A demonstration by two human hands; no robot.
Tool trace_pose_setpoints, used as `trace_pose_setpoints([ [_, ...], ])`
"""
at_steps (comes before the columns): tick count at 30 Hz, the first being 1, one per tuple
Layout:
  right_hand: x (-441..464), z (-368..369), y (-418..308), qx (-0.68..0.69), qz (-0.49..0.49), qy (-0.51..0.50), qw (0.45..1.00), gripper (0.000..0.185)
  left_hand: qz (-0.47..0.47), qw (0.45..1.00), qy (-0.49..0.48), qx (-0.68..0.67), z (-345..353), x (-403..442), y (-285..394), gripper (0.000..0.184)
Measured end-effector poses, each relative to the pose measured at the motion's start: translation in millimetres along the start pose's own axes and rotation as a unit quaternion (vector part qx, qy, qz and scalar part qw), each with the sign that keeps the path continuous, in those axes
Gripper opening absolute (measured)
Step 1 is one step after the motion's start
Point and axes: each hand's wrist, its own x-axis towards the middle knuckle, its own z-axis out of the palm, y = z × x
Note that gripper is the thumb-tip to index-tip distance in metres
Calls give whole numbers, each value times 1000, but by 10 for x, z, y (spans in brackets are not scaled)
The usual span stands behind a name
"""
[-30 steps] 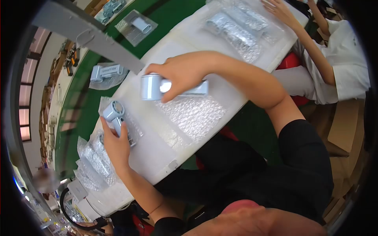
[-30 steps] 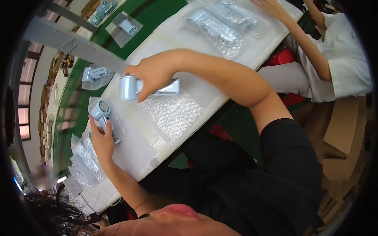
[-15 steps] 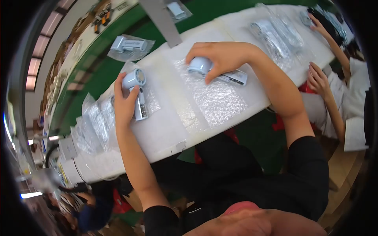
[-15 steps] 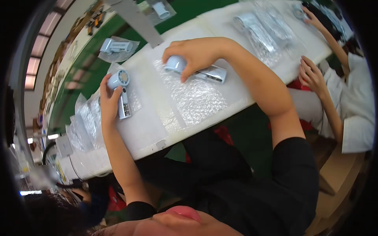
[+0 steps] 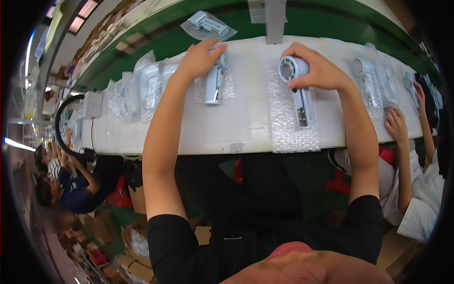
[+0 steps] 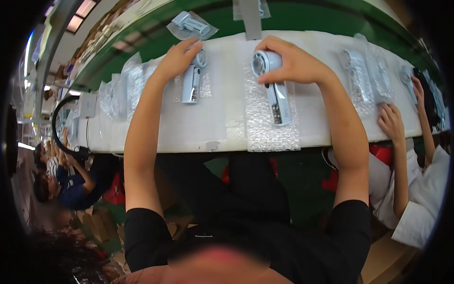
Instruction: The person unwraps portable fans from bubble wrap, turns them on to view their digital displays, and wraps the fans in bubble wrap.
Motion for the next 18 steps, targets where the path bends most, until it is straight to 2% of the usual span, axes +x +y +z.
trace_pose_setpoints([
  [6, 59, 220, 308, -67, -50, 20, 996, 55, -26, 991, -64, 117, -288, -45, 143, 58],
  [10, 26, 178, 212, -54, 40, -7, 998, 57, -42, 984, -93, 148, -350, -3, 172, 58],
  [11, 47, 148, 173, -51, 36, -6, 998, 57, -43, 983, -92, 153, -375, -18, 168, 58],
  [14, 40, 63, 2, -69, 95, -41, 992, 54, -47, 993, -83, 63, -319, -109, 188, 56],
  [15, -5, 52, -25, -76, 122, -50, 988, 52, -43, 995, -85, 29, -248, -122, 206, 55],
  [17, -18, 17, 6, -46, 98, -10, 994, 54, 45, 993, -65, 84, -139, -136, 147, 48],
  [18, -33, -7, 31, -31, 82, 27, 996, 52, 36, 993, -46, 99, -103, -149, 174, 43],
])
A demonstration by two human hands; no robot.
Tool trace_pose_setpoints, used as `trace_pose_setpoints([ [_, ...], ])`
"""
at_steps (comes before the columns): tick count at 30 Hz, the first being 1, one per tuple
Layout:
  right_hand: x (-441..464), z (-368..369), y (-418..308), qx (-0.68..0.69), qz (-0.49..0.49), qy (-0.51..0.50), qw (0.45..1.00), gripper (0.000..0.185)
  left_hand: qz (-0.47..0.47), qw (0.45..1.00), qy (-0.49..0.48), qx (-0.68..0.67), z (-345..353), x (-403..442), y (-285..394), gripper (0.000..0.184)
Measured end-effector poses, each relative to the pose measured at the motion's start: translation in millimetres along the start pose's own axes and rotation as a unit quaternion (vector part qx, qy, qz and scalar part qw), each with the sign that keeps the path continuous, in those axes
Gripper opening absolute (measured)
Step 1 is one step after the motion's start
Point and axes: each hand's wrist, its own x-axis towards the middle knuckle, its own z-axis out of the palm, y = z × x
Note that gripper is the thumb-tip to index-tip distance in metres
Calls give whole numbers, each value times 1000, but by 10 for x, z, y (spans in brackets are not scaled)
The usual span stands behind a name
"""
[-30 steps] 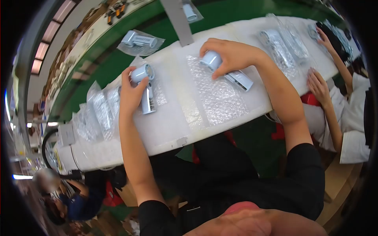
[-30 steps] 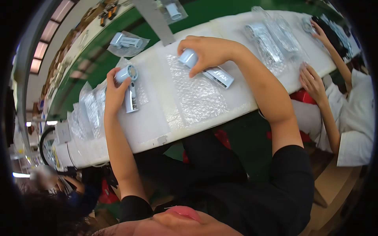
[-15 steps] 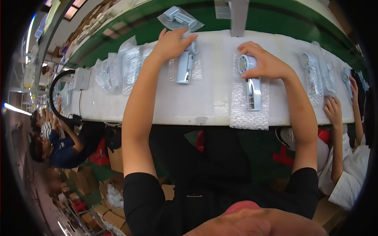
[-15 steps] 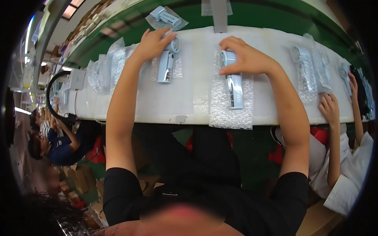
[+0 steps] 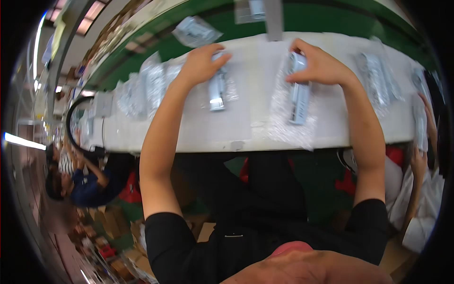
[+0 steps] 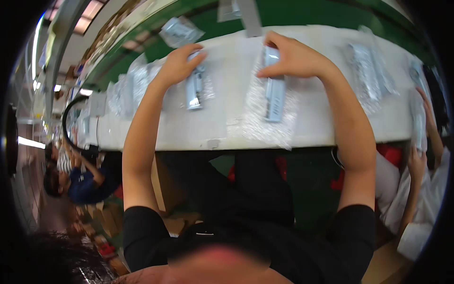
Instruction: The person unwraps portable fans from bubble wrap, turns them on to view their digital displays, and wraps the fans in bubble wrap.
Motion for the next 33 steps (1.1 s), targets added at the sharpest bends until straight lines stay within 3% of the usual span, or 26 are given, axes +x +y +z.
trace_pose_setpoints([
  [4, 120, -115, 255, 119, -35, 239, 963, 48, -93, 978, 126, -136, 271, 33, 113, 34],
  [5, 111, -200, 222, 110, -27, 247, 962, 48, -81, 978, 124, -145, 346, 78, 111, 34],
  [6, 108, -297, 156, 295, 5, 290, 911, 44, -90, 954, 161, -235, 414, 128, 95, 32],
  [7, 106, -383, 124, 468, 32, 323, 822, 41, -100, 921, 194, -323, 477, 190, 67, 30],
  [8, 114, -446, 154, 460, 32, 332, 823, 41, -91, 920, 193, -330, 482, 235, 93, 30],
  [12, 178, -552, 507, 697, 0, 430, 573, 38, -100, 915, 207, -333, 504, 204, 157, 28],
  [17, 406, -736, 780, 600, 100, 518, 602, 41, -83, 913, 194, -348, 493, 167, 12, 28],
  [19, 644, -858, 746, 511, 114, 541, 659, 45, -80, 915, 193, -346, 473, 149, -16, 29],
  [25, 1550, -1541, 954, 379, 66, 584, 715, 49, -64, 928, 182, -319, 413, 126, 74, 29],
  [29, 1973, -1361, 1322, 207, 123, 638, 732, 52, -57, 933, 177, -310, 383, 105, 107, 27],
  [33, 2005, -919, 1741, 99, 219, 616, 751, 55, -56, 937, 156, -308, 321, 127, 34, 28],
])
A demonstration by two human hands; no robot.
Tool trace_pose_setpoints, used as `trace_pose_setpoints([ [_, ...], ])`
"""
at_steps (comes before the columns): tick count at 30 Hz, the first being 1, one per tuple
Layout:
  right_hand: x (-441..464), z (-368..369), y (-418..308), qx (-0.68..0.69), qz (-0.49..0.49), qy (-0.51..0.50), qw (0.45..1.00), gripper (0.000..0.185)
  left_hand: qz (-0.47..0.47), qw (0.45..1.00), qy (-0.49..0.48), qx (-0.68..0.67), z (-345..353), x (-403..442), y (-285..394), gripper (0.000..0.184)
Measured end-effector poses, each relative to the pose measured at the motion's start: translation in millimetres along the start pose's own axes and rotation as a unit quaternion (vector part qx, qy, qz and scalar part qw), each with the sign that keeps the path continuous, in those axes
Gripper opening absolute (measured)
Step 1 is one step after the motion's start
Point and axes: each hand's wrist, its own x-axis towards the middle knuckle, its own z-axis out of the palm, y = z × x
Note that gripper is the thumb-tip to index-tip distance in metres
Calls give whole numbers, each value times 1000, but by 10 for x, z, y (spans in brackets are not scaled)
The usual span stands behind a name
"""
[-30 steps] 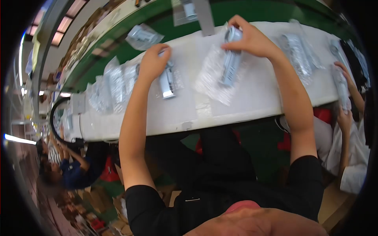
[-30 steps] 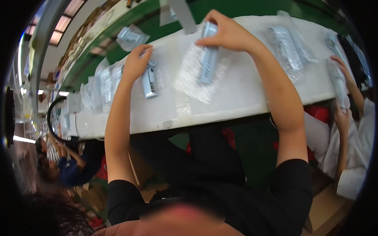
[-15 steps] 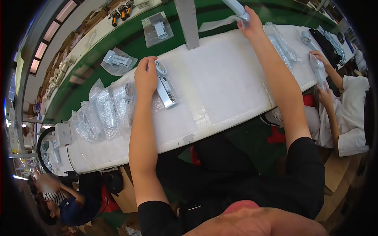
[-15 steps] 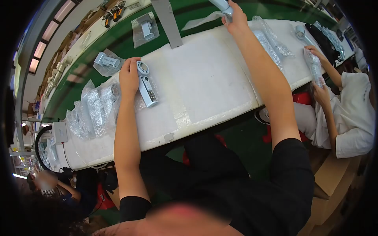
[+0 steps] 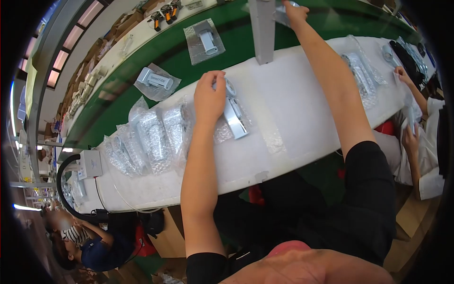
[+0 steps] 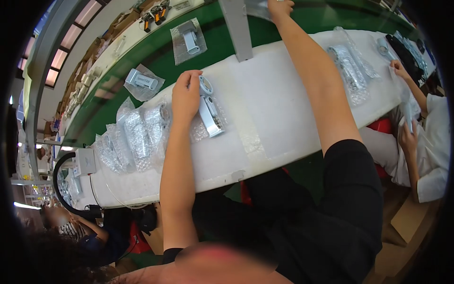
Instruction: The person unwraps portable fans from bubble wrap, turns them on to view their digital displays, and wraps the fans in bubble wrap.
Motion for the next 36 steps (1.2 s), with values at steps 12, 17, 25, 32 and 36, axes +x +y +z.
trace_pose_setpoints([
  [12, -2, -65, 105, -145, -63, -128, 979, 61, 46, 982, -117, 144, -174, -248, 208, 54],
  [17, -116, -75, -47, -333, -153, -216, 905, 58, 40, 981, -108, 155, -140, -285, 204, 55],
  [25, -615, 210, -251, 32, -235, -612, 755, 58, 62, 980, -94, 166, -126, -281, 160, 54],
  [32, -1035, 283, -475, -151, -306, -479, 809, 57, 66, 980, -90, 165, -122, -281, 140, 54],
  [36, -1032, 298, -458, -120, -156, -476, 857, 55, 68, 980, -91, 164, -122, -277, 133, 54],
])
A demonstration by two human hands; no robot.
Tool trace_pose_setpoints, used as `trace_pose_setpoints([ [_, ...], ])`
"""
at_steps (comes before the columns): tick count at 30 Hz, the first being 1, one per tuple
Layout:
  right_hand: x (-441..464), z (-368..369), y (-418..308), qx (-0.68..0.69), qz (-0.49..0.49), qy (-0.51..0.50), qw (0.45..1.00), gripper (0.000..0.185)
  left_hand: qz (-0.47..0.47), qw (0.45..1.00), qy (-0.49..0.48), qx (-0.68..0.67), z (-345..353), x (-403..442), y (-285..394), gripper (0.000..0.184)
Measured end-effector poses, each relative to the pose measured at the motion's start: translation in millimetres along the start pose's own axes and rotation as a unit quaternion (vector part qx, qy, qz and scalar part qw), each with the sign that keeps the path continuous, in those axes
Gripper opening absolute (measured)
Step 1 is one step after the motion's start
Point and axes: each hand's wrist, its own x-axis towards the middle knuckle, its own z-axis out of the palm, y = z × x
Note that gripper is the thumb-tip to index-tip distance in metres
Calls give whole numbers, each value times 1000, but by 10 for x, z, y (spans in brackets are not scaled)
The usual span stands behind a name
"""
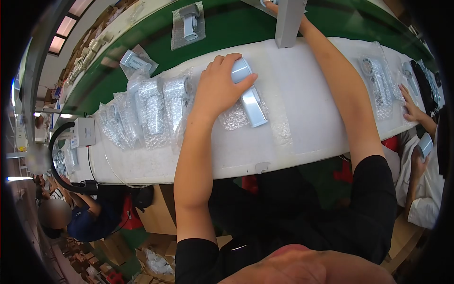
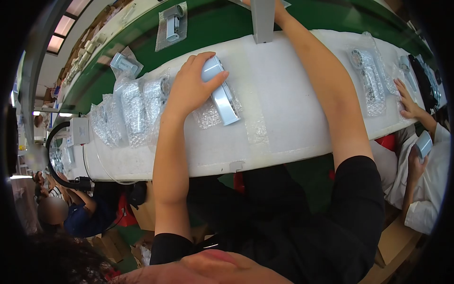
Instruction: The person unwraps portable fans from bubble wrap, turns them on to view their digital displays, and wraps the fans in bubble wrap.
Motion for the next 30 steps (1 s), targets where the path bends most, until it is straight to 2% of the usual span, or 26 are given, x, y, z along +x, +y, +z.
trace_pose_setpoints([
  [4, 89, -97, 259, 81, 50, -40, 995, 53, 2, 1000, 4, 2, 10, 5, 6, 55],
  [6, 134, -143, 558, 176, -8, 48, 983, 50, 2, 1000, 3, 3, 12, 4, 6, 55],
  [9, 234, -64, 787, 316, -95, 169, 929, 45, -8, 1000, 7, 9, 9, -6, 2, 55],
  [10, -48, -190, 191, 300, -121, 289, 901, 37, -3, 1000, 6, 10, 16, -6, 4, 55],
  [12, -222, -465, -254, 308, -133, 423, 841, 32, 0, 1000, 9, 14, 26, -5, -7, 55],
  [14, -436, -850, -658, 325, -145, 499, 790, 28, -13, 1000, 20, 18, 15, -21, -37, 55],
  [16, -732, -1083, -1062, 325, -197, 507, 774, 27, -16, 999, 18, 31, 16, -14, -18, 55],
  [18, -1014, -1155, -1265, 309, -443, 379, 751, 27, -12, 999, 9, 41, 8, -16, -20, 56],
  [20, -1236, -1247, -1368, 268, -655, 232, 668, 27, -15, 999, 18, 44, 3, -31, -52, 56],
  [21, -1408, -1239, -1435, 249, -693, 155, 658, 27, -12, 999, 21, 45, 12, -36, -59, 56],
  [25, -2075, -985, -1749, 191, -700, -137, 675, 25, 3, 999, 27, 42, 57, -4, -31, 57],
  [28, -2532, -700, -1977, 165, -643, -269, 698, 24, 4, 999, 31, 45, 58, -19, -62, 57],
  [30, -2694, -550, -2073, 159, -611, -318, 708, 23, 10, 999, 31, 26, 166, -19, -183, 57],
])
